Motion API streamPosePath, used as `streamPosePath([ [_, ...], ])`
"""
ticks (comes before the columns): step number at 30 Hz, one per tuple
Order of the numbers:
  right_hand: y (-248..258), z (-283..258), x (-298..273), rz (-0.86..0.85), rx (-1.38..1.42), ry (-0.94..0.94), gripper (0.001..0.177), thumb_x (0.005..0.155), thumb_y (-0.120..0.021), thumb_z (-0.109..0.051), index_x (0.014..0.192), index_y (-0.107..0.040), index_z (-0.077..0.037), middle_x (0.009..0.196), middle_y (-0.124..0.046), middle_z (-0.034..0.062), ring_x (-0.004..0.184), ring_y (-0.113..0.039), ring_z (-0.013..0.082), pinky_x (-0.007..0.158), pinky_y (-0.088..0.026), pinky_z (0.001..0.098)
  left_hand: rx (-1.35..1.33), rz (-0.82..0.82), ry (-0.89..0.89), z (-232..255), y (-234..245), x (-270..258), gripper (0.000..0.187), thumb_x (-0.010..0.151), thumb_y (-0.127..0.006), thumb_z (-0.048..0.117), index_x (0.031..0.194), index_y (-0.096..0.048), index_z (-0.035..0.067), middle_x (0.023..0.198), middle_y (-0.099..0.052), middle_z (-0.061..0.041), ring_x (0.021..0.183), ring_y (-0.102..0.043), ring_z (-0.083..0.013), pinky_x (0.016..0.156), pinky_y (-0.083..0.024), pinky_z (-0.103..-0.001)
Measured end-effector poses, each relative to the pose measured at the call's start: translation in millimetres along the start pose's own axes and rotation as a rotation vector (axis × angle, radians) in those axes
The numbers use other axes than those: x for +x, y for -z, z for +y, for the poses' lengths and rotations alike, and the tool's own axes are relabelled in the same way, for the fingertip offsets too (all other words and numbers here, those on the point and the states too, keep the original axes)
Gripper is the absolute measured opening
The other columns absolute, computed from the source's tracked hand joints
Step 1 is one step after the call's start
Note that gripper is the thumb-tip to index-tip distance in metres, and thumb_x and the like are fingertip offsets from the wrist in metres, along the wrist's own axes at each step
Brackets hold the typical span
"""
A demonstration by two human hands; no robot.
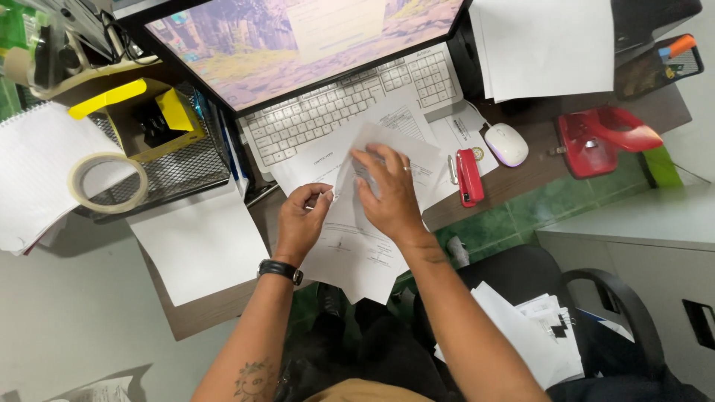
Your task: Sorting, checking, and stapling documents at an office desk.
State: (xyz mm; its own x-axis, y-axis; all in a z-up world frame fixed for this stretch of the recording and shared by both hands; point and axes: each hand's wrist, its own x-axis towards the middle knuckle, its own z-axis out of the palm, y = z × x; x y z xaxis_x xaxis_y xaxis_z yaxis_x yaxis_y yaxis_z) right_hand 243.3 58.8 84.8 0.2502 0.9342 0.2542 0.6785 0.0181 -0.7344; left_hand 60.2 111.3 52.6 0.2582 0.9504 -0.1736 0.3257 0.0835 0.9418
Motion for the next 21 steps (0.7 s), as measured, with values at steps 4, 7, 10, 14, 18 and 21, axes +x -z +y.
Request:
streamPosePath([
  [4,17,-12,24,-0.075,-0.307,0.257,0.049,0.079,-0.071,-0.006,0.127,-0.068,-0.018,0.149,-0.048,0.0173,0.143,-0.033,0.0374,0.118,-0.028,0.0505,0.037,-0.005,-0.002,6,6,-1,0.017,0.091,-0.074,0.018,0.103,-0.077,0.005,0.088,-0.072,0.001,0.077,-0.063,-0.0068,0.071,-0.054,-0.025],
  [7,27,-10,29,-0.171,-0.389,0.333,0.026,0.076,-0.076,-0.013,0.101,-0.071,-0.016,0.147,-0.049,0.0173,0.142,-0.033,0.0382,0.118,-0.024,0.0528,0.022,-0.033,0.013,4,9,-2,0.017,0.092,-0.073,0.018,0.103,-0.077,0.005,0.086,-0.072,0.001,0.076,-0.061,-0.0073,0.07,-0.053,-0.025],
  [10,30,-7,18,-0.182,-0.392,0.362,0.014,0.075,-0.076,-0.013,0.088,-0.071,-0.012,0.132,-0.059,0.0154,0.13,-0.046,0.036,0.114,-0.029,0.0513,0.06,-0.03,0.079,-3,8,-4,0.017,0.094,-0.072,0.02,0.103,-0.077,0.006,0.079,-0.069,-0.002,0.07,-0.059,-0.0088,0.066,-0.051,-0.025],
  [14,24,-4,-1,-0.309,-0.329,0.218,0.009,0.083,-0.074,-0.011,0.09,-0.071,-0.007,0.086,-0.066,0.0078,0.093,-0.063,0.0276,0.1,-0.043,0.046,0.005,-0.029,0.117,-10,5,-6,0.019,0.094,-0.07,0.02,0.104,-0.076,0.005,0.079,-0.069,-0.001,0.07,-0.058,-0.0081,0.064,-0.049,-0.024],
  [18,9,-14,-26,-0.26,-0.286,0.156,0.008,0.083,-0.07,-0.007,0.091,-0.071,-0.006,0.08,-0.064,0.008,0.081,-0.063,0.0286,0.079,-0.047,0.0427,-0.012,-0.012,0.149,-14,3,-10,0.019,0.094,-0.07,0.021,0.103,-0.075,0.004,0.08,-0.071,0.0,0.07,-0.06,-0.0068,0.063,-0.05,-0.024],
  [21,-1,-26,-39,-0.214,-0.301,0.116,0.01,0.085,-0.069,-0.005,0.095,-0.072,-0.006,0.083,-0.064,0.0082,0.083,-0.062,0.0278,0.078,-0.048,0.041,-0.034,0.009,0.137,-18,4,-9,0.019,0.094,-0.07,0.02,0.103,-0.075,0.004,0.083,-0.073,0.001,0.072,-0.063,-0.0049,0.064,-0.051,-0.022],
])
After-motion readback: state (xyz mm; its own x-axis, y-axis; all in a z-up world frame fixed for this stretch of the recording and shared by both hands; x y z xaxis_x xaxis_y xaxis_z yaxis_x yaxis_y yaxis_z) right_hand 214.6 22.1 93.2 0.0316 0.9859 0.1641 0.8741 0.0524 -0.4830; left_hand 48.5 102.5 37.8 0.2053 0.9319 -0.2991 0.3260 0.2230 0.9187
